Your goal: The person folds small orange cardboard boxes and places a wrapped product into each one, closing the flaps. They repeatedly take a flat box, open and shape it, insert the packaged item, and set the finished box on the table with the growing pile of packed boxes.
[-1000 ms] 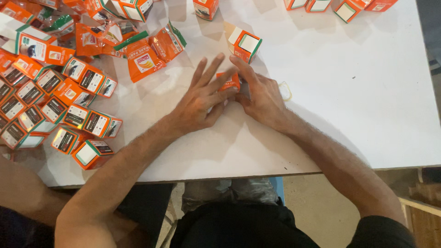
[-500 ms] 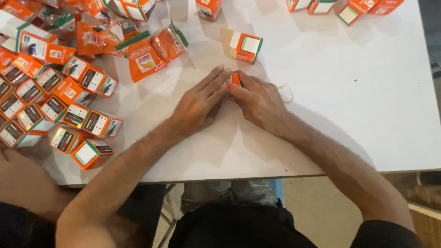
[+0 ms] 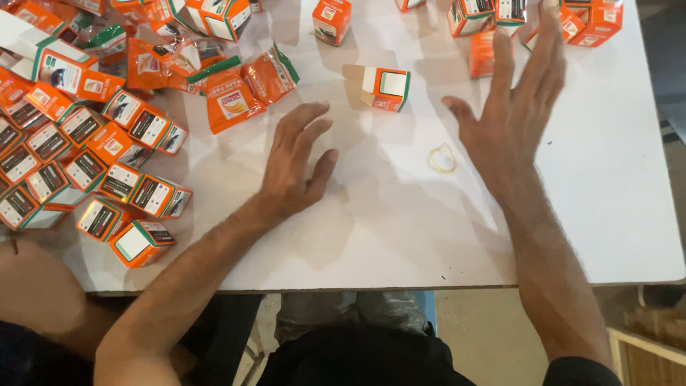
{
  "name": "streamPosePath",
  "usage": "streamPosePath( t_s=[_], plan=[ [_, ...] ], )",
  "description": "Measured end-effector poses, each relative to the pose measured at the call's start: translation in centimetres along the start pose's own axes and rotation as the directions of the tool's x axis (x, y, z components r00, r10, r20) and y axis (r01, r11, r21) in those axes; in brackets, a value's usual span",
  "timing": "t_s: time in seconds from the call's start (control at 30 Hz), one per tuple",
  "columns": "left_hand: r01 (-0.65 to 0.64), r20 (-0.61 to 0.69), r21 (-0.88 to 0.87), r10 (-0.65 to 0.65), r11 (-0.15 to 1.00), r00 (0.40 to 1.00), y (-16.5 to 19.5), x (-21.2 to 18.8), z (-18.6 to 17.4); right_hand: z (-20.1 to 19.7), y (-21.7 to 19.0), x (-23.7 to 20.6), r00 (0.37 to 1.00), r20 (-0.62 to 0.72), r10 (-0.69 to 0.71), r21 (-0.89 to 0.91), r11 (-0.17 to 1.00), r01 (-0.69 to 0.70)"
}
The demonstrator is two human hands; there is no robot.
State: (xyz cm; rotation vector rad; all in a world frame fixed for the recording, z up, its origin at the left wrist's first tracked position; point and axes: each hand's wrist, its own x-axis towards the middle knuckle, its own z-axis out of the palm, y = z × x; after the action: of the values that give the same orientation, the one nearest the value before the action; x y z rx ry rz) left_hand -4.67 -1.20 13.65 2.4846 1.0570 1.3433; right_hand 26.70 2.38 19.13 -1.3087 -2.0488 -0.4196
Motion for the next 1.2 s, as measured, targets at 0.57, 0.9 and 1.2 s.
streamPosePath(
  t_s=[0.57,0.9,1.2],
  plan=[
    [0.294,0.221,0.514,-0.456,0.806,0.862,-8.3,2.0,-8.5,5.5,-5.7,-2.0,0.949,0.293,-0.117,0.589,0.804,-0.083],
    [0.157,-0.138,-0.05,-0.163,0.986,0.977,0.1,1.0,-4.0,4.0,-6.1,-1.3,0.896,0.443,-0.021,0.663,0.681,-0.311],
    [-0.256,0.098,0.231,0.239,0.939,0.966,1.2,3.1,1.2,4.6,-6.9,-1.7,0.886,0.461,0.047,0.571,0.749,-0.337]
  ],
)
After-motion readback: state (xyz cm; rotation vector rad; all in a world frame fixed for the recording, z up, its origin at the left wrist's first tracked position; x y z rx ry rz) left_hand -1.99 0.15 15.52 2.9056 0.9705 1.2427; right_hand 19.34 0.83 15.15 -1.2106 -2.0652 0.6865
